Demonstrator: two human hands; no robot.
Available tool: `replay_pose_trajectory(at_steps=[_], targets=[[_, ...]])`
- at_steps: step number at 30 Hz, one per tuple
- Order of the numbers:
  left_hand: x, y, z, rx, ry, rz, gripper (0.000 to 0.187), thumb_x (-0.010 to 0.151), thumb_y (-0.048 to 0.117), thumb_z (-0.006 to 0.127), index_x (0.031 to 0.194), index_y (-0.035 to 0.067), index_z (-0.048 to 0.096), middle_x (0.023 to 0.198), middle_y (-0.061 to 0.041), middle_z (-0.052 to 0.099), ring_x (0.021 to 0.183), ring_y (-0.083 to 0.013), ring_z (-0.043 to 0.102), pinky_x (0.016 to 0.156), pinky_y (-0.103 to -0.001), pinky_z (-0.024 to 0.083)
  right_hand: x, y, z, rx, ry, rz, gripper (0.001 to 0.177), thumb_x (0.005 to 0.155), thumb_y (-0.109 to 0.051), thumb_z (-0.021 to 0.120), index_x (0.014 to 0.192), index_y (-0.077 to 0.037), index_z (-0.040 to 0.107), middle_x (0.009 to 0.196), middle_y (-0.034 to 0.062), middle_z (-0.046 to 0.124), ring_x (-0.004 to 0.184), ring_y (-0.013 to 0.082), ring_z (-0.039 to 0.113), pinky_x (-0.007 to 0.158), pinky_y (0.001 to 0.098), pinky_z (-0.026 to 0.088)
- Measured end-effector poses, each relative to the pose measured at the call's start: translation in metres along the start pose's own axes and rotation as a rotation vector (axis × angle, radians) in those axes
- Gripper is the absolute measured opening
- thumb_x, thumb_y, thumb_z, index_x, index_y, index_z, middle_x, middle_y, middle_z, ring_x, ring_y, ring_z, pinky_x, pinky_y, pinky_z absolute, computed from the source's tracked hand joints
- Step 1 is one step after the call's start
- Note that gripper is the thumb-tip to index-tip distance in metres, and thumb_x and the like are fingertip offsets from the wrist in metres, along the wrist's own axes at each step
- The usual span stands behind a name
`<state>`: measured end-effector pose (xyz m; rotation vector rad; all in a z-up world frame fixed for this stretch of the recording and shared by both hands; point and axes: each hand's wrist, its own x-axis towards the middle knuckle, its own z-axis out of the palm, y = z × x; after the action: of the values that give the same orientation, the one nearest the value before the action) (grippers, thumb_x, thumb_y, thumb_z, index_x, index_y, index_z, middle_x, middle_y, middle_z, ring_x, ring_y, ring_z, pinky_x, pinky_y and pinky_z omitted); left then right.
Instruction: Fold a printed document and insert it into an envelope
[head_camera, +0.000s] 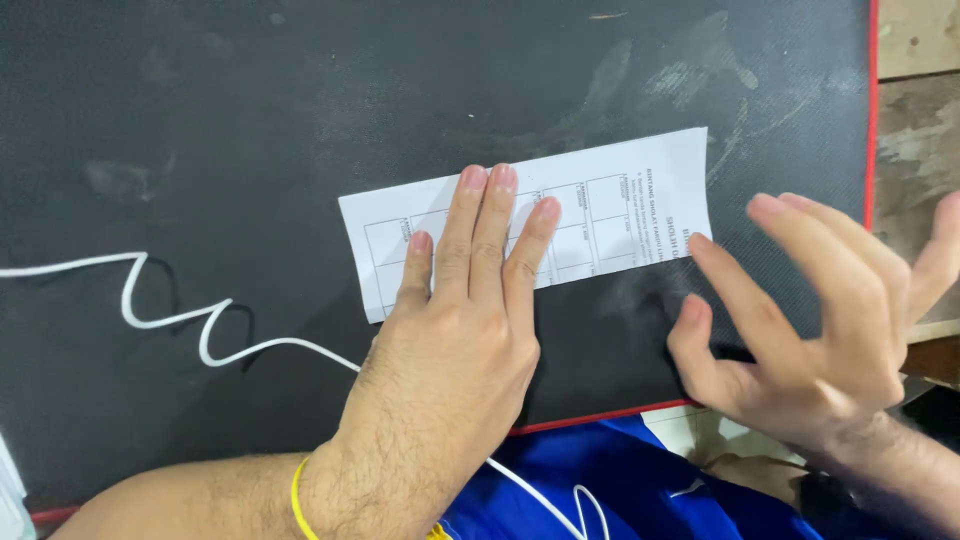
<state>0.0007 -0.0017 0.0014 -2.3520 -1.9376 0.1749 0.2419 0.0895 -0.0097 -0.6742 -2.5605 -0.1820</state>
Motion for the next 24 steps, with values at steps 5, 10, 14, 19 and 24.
replay_pose_trajectory(at_steps=[5, 10, 14, 19, 24], targets=[[-0.002, 0.001, 0.003, 0.024, -0.012, -0.007, 0.066, 0.098, 0.024, 0.041, 0.162, 0.008, 0.034, 0.163, -0.024, 0.032, 0.153, -0.0365, 0.029, 0.113, -0.042, 0.046, 0.043, -0.006, 0.002, 0.157, -0.22, -0.185, 0.022, 0.099, -0.022, 0.068, 0.111, -0.007, 0.079, 0.124, 0.0212, 0.072, 0.114, 0.0422, 0.072, 0.109, 0.0731, 0.035], [-0.008, -0.01, -0.004, -0.092, -0.032, 0.045, 0.066, 0.099, 0.019, 0.041, 0.162, 0.005, 0.028, 0.166, -0.026, 0.025, 0.155, -0.0382, 0.022, 0.116, -0.044, 0.041, 0.049, -0.007, 0.005, 0.233, -0.292, -0.228, 0.024, 0.098, -0.017, 0.072, 0.11, 0.005, 0.075, 0.124, 0.023, 0.069, 0.121, 0.0419, 0.067, 0.108, 0.052, 0.057], [-0.025, 0.001, -0.016, -0.007, 0.08, 0.012, 0.054, 0.104, 0.028, 0.042, 0.154, 0.013, 0.053, 0.158, -0.018, 0.049, 0.148, -0.0302, 0.042, 0.118, -0.047, 0.036, 0.052, -0.009, 0.005, 0.207, -0.288, -0.249, 0.026, 0.096, -0.019, 0.074, 0.107, 0.005, 0.075, 0.12, 0.0236, 0.069, 0.114, 0.0426, 0.069, 0.104, 0.0524, 0.061], [-0.042, 0.02, -0.014, 0.027, 0.081, -0.06, 0.067, 0.104, 0.054, 0.061, 0.153, 0.009, 0.055, 0.159, -0.012, 0.048, 0.146, -0.0302, 0.044, 0.115, -0.042, 0.042, 0.049, -0.011, 0.007, 0.181, -0.283, -0.269, 0.03, 0.096, -0.024, 0.074, 0.104, 0.004, 0.075, 0.12, 0.0236, 0.07, 0.109, 0.0425, 0.073, 0.101, 0.0504, 0.063], [-0.043, 0.025, -0.02, 0.221, 0.032, -0.09, 0.083, 0.103, 0.073, 0.047, 0.15, 0.006, 0.055, 0.147, -0.01, 0.056, 0.135, -0.021, 0.05, 0.108, -0.042, 0.047, 0.044, -0.013, 0.008, 0.173, -0.251, -0.216, 0.024, 0.097, -0.02, 0.077, 0.107, 0.002, 0.076, 0.121, 0.0252, 0.073, 0.112, 0.0445, 0.074, 0.103, 0.0518, 0.062]])
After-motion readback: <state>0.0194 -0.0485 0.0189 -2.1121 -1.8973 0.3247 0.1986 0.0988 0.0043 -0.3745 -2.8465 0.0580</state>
